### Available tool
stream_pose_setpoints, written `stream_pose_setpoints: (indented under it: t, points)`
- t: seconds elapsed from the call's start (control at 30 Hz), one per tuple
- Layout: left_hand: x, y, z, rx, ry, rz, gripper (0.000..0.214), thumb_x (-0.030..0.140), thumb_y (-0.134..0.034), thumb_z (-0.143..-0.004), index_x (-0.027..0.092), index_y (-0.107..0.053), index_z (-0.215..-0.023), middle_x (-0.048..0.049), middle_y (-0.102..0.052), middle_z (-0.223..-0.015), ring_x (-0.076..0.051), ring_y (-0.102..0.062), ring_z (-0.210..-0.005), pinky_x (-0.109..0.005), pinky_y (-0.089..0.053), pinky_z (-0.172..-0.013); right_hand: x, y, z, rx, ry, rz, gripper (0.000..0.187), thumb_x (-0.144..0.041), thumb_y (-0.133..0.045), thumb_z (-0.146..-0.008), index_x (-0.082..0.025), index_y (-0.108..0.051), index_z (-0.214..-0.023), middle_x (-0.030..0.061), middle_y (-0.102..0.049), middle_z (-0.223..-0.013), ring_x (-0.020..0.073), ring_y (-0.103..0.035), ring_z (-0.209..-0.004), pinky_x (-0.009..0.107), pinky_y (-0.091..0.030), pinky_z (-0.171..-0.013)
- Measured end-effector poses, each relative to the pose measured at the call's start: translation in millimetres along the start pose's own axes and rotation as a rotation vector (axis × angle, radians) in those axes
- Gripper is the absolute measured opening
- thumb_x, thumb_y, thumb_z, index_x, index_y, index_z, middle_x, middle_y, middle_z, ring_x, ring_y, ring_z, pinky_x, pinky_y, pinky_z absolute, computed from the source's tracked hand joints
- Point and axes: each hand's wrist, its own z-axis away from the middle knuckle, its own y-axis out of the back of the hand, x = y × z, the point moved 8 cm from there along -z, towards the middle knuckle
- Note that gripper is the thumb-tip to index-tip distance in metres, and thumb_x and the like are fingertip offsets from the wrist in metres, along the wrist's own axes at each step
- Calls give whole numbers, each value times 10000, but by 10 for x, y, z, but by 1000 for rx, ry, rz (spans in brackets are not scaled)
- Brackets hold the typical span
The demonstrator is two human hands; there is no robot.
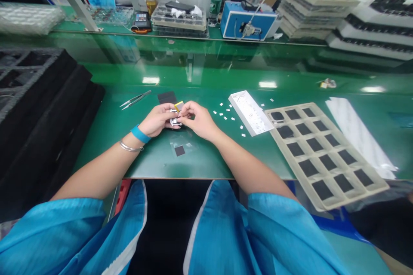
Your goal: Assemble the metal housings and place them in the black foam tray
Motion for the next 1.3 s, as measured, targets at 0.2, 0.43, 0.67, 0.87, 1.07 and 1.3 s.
stream_pose_setpoints:
  t: [0.2,0.43,0.67,0.87,1.07,1.3]
  points:
    - [9,7,14,-3,3,-28,141,91,-651,-693,119,-560,-798,8,-609,-607,-103,-607,-512,-240,-585,-494,-162,-5,46,39,86,152,139,-238,-685,-782,-187,-557,-801,-5,-636,-782,129,-597,-725,286,-480,-731]
    - [9,20,3,-13,-14,-33,153,107,-660,-685,119,-565,-804,6,-613,-615,-110,-618,-523,-239,-583,-493,-157,20,46,58,89,85,162,-253,-696,-777,-187,-551,-801,2,-647,-787,134,-602,-725,298,-488,-734]
    - [15,16,6,-16,-10,-27,165,122,-682,-676,121,-559,-787,9,-601,-604,-107,-606,-518,-248,-586,-501,-85,-2,29,13,28,39,208,-282,-717,-757,-183,-542,-813,4,-646,-801,135,-608,-748,302,-490,-753]
    - [15,16,3,-9,-9,-23,167,118,-687,-674,122,-560,-782,9,-598,-602,-101,-597,-513,-250,-587,-508,-113,-11,38,36,26,100,174,-277,-694,-768,-193,-544,-793,2,-642,-783,142,-601,-736,308,-489,-740]
    - [7,20,0,-15,-3,-13,222,146,-730,-641,125,-564,-788,11,-601,-610,-110,-613,-528,-251,-587,-517,-119,-5,39,57,51,106,180,-277,-696,-775,-196,-536,-790,-1,-637,-776,141,-599,-726,302,-481,-734]
    - [10,10,15,-3,-8,31,218,123,-714,-627,123,-550,-770,6,-617,-614,-101,-606,-529,-242,-587,-515,-199,-50,80,67,172,330,109,-188,-662,-814,-208,-555,-812,-4,-635,-785,157,-594,-738,315,-458,-764]
